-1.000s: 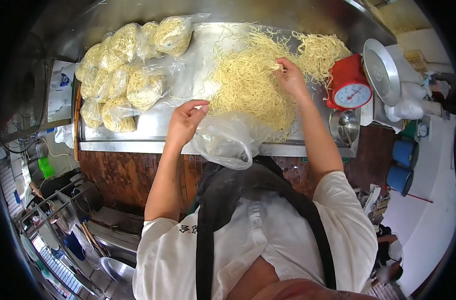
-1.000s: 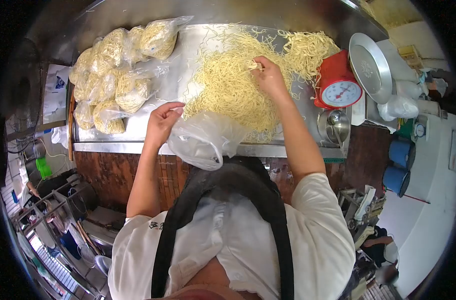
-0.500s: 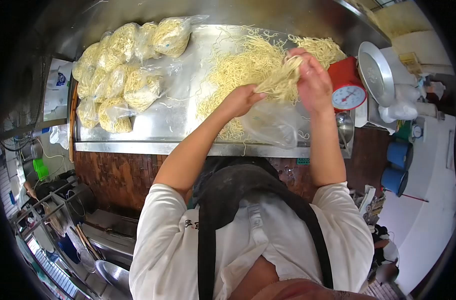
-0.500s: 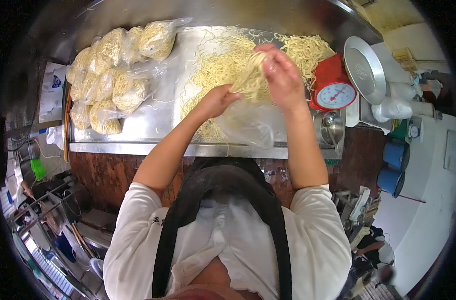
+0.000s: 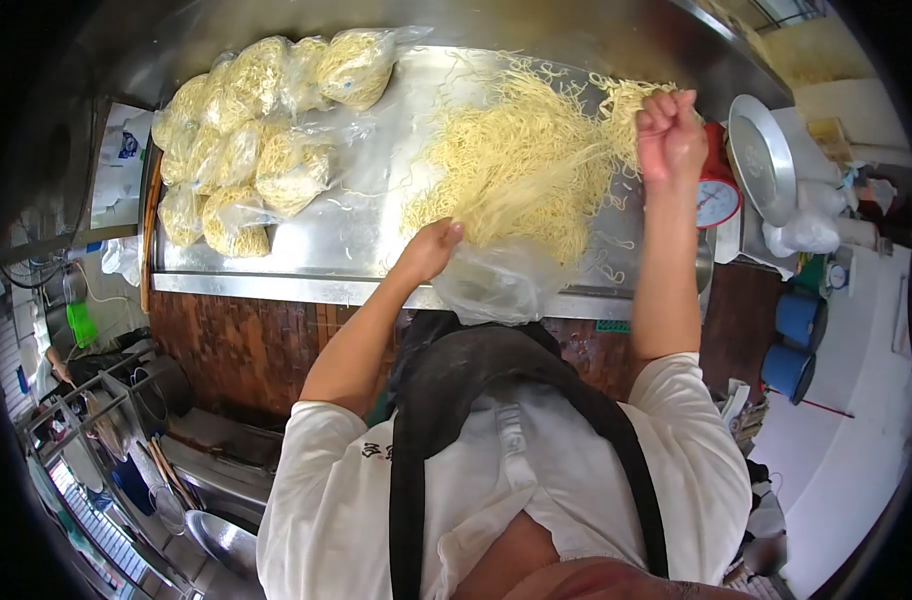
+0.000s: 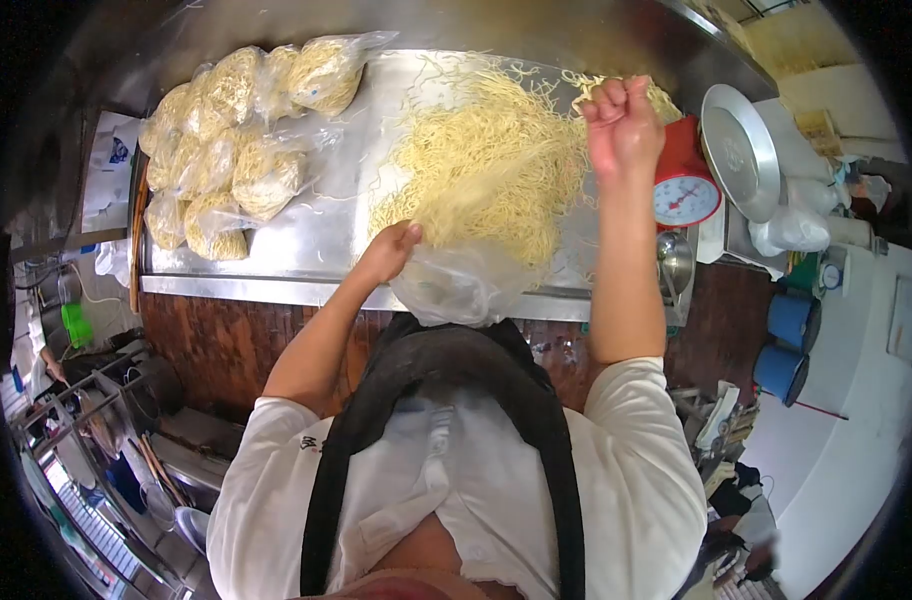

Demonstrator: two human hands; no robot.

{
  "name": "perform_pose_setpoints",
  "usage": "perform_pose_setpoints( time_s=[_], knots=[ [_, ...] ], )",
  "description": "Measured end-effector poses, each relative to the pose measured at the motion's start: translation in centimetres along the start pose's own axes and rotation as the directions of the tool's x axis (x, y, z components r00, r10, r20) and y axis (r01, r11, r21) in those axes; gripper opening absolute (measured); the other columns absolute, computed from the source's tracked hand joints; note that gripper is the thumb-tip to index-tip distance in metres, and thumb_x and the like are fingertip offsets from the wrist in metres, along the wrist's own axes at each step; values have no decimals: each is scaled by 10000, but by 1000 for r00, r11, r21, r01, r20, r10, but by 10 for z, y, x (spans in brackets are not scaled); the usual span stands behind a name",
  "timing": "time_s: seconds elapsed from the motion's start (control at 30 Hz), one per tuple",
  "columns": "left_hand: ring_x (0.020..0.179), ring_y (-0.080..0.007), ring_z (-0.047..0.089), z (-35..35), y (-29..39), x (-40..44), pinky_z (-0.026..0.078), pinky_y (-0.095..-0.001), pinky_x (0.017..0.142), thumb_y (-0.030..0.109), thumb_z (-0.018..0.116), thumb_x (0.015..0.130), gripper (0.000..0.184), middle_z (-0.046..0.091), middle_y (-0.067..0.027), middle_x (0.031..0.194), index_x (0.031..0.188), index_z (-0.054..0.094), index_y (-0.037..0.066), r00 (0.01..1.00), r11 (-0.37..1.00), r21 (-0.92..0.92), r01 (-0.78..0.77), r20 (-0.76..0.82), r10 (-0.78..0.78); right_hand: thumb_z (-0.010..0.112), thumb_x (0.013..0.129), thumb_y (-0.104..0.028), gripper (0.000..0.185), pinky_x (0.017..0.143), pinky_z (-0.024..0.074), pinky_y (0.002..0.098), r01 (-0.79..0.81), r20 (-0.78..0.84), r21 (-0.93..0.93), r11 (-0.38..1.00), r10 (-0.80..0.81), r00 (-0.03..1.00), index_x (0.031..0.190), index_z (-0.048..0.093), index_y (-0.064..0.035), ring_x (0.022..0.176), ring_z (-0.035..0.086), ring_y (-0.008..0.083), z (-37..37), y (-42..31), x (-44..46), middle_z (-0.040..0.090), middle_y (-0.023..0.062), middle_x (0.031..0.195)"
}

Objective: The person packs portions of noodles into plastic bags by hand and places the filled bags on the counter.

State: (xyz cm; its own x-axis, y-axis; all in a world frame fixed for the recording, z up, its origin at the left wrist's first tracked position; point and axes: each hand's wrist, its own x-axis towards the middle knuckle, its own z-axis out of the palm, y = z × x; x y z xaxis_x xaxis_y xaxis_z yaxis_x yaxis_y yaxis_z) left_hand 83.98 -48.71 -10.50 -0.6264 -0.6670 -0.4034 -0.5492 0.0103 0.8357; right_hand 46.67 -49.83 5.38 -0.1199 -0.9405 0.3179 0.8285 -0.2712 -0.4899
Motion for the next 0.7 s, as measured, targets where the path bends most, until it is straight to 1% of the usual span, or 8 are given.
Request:
perform_pose_setpoints(
  time_s=[0.07, 0.13, 0.23, 0.37, 0.47, 0.5, 0.6, 0.7],
  knots=[
    [839, -310, 599, 2, -9, -5, 470, -383, 812, 424, 460, 1023, 477, 632, -214, 880, 1025, 603, -31, 999, 980, -198, 19, -47, -28, 517, 1024, -227, 163, 771, 528, 329, -35, -121, -420, 907, -17, 993, 1105, 549, -90, 804, 597, 151, -4, -6, 3, 593, 39, 871],
    [853, -308, 602, -7, 9, -10, 470, -381, 817, 418, 474, 1020, 465, 638, -221, 908, 1046, 604, -27, 995, 989, -104, 101, 22, -99, 554, 1001, -159, 153, 755, 521, 308, -185, -342, -843, 505, -237, 909, 1137, 564, -90, 789, 593, 145, 23, 25, 0, 604, 41, 889],
    [843, -306, 601, -17, 38, -14, 473, -378, 813, 399, 500, 1014, 446, 642, -221, 918, 1100, 597, -29, 999, 992, -121, 39, 18, -37, 649, 883, -70, 495, 896, 505, 310, -223, -193, -973, 66, 306, 932, 1353, 496, -80, 970, 599, 170, -28, 81, -47, 621, 69, 1086],
    [803, -223, 594, -19, 69, -17, 478, -332, 775, 358, 534, 1012, 419, 655, -142, 898, 1181, 584, -23, 987, 949, -271, -162, -44, 156, 646, 821, 31, 486, 909, 491, 340, -290, -205, -955, 56, 584, 786, 1285, 545, -74, 1079, 598, 225, 16, 151, -92, 619, 114, 1160],
    [793, -129, 566, -52, 109, -34, 472, -281, 752, 339, 543, 1014, 407, 647, -54, 892, 1228, 577, -5, 992, 881, -463, -99, 29, 126, 640, 786, 31, 417, 910, 489, 365, -463, -448, -885, -55, 373, 812, 1191, 589, -56, 1054, 617, 282, -11, 155, -95, 617, 155, 1138],
    [771, -76, 505, -54, 107, -34, 447, -260, 705, 341, 542, 1018, 366, 596, 16, 837, 1162, 615, 13, 991, 880, -460, -117, 8, 136, 568, 728, 112, 462, 895, 494, 372, -301, -298, -954, -2, 147, 943, 1156, 607, -57, 1044, 617, 298, -12, 149, -94, 618, 162, 1125],
    [720, -90, 458, -65, 94, -40, 424, -284, 658, 353, 544, 1015, 361, 544, 17, 760, 1076, 631, 7, 996, 950, -311, 27, 94, 3, 504, 694, 148, 526, 898, 495, 371, -28, 21, -963, -267, -179, 984, 1163, 610, -65, 1040, 617, 310, 7, 98, -69, 630, 149, 1111],
    [680, -116, 430, -54, 102, -46, 403, -312, 627, 366, 533, 1017, 381, 491, -5, 700, 985, 625, -2, 991, 976, -213, 51, 130, -24, 490, 664, 148, 549, 906, 491, 368, -66, -32, -944, -325, -111, 993, 1160, 610, -53, 1063, 608, 331, 4, 86, -68, 638, 151, 1071]
  ],
)
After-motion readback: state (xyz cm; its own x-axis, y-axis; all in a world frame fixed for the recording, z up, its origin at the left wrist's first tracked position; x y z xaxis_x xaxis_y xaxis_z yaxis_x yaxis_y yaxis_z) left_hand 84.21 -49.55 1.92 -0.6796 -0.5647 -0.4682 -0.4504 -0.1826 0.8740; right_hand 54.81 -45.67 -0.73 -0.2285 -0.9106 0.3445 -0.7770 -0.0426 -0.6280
